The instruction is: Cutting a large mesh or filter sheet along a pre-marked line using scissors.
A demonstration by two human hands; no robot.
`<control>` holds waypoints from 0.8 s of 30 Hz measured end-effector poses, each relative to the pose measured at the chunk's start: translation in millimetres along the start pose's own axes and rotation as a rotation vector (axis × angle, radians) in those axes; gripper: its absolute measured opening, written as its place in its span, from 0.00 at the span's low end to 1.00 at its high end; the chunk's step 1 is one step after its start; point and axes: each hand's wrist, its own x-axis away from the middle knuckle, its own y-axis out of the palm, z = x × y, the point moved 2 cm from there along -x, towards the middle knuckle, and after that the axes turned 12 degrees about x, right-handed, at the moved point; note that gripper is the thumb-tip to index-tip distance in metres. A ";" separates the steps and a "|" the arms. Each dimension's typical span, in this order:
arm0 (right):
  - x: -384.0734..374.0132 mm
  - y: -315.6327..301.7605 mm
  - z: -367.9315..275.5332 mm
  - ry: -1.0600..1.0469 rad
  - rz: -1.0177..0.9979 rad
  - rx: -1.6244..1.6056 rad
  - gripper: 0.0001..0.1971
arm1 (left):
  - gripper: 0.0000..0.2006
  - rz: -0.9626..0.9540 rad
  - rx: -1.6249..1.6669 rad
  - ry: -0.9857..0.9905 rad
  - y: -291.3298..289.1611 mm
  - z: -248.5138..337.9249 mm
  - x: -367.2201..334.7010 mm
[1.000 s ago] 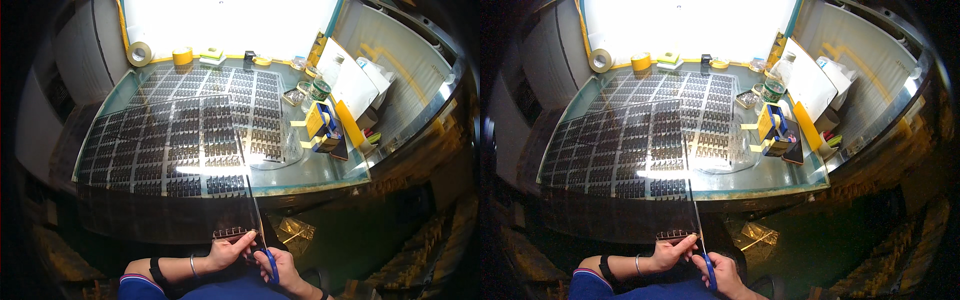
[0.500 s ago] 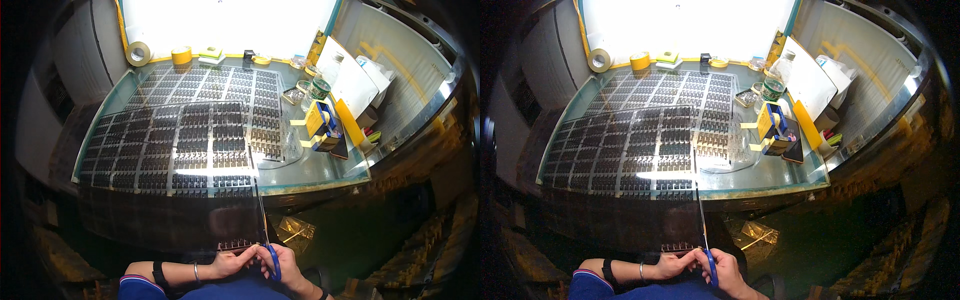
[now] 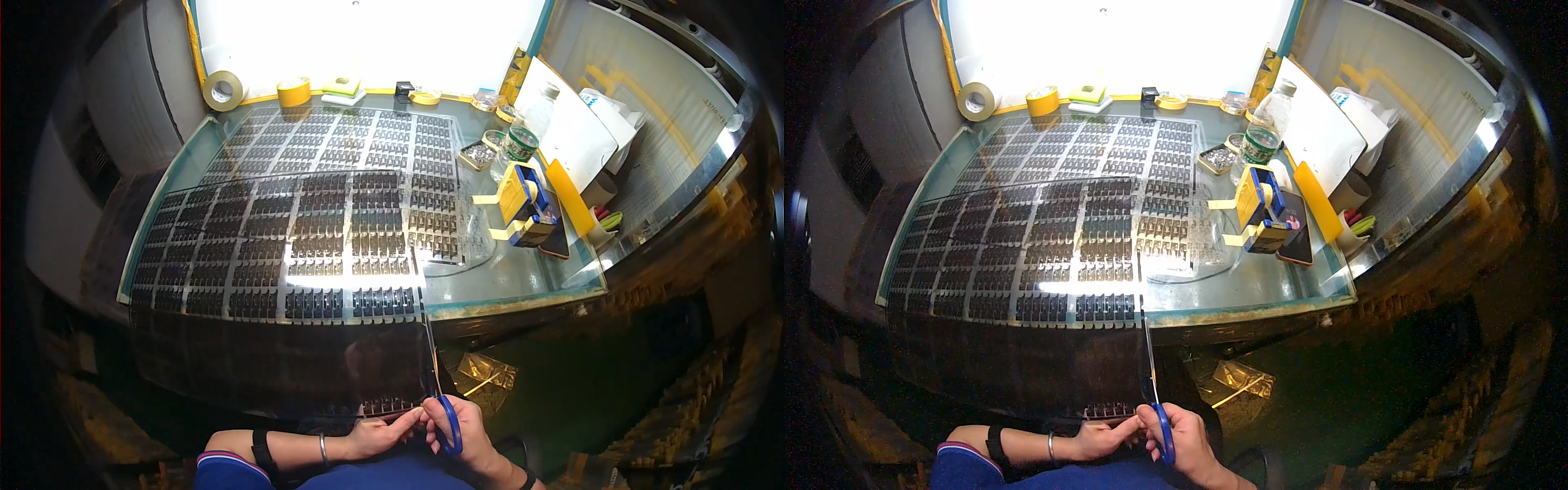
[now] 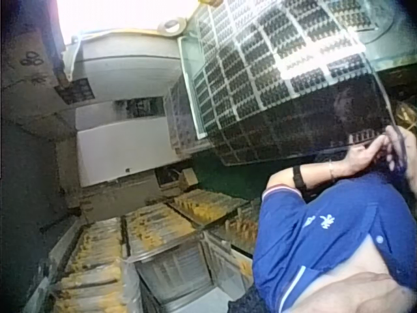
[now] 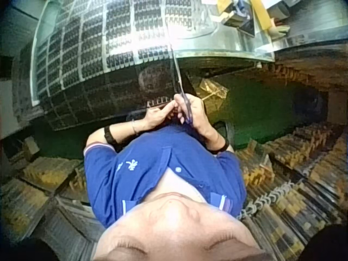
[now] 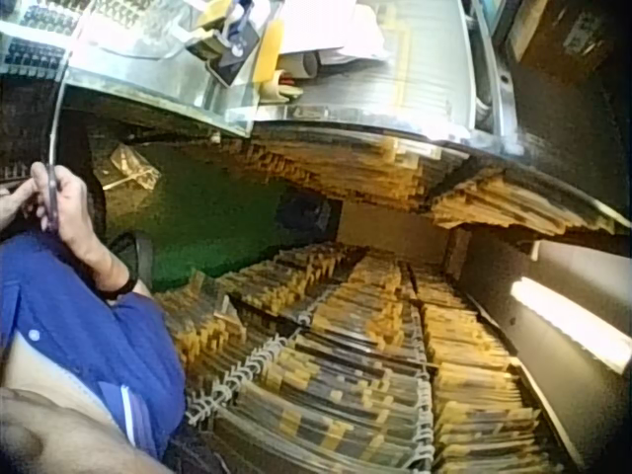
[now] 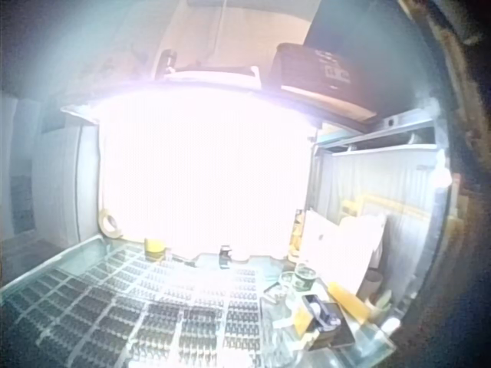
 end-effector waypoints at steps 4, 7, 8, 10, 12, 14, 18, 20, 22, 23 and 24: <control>-0.3 -1.4 -2.2 -0.012 -0.001 -0.050 0.18 | 0.11 -0.018 0.023 -0.030 3.4 2.1 0.2; -0.2 -1.0 -5.4 -0.005 0.000 -0.059 0.19 | 0.11 -0.014 0.031 -0.049 2.9 -0.9 0.5; 0.1 -0.7 -6.1 0.000 0.004 -0.057 0.19 | 0.11 -0.010 0.006 -0.044 1.6 -2.4 0.7; -0.4 -1.0 -5.2 -0.002 -0.002 -0.041 0.19 | 0.10 -0.012 -0.014 -0.027 1.2 -1.7 1.2; -0.6 -0.9 -3.8 0.004 -0.001 -0.029 0.19 | 0.10 -0.024 -0.008 -0.006 2.4 2.0 2.6; -0.7 -0.5 -3.0 0.015 0.009 -0.022 0.19 | 0.10 -0.026 -0.004 -0.041 0.6 -0.2 3.1; 0.3 0.2 -7.6 0.019 0.043 0.037 0.18 | 0.09 0.002 -0.152 -0.073 1.9 14.0 4.8; 3.4 -0.6 -15.3 0.012 0.071 0.065 0.17 | 0.10 0.051 -0.106 -0.009 -1.7 15.2 0.4; 5.0 -3.2 -14.9 -0.015 0.074 0.102 0.15 | 0.11 0.116 -0.044 0.005 -2.8 29.3 -3.1; 6.7 -5.0 -14.0 -0.028 0.070 0.122 0.15 | 0.11 0.163 -0.010 0.031 -5.7 38.8 -6.7; 7.0 -8.8 -9.2 -0.057 0.070 0.151 0.14 | 0.11 0.203 0.027 0.058 -9.1 45.9 -10.4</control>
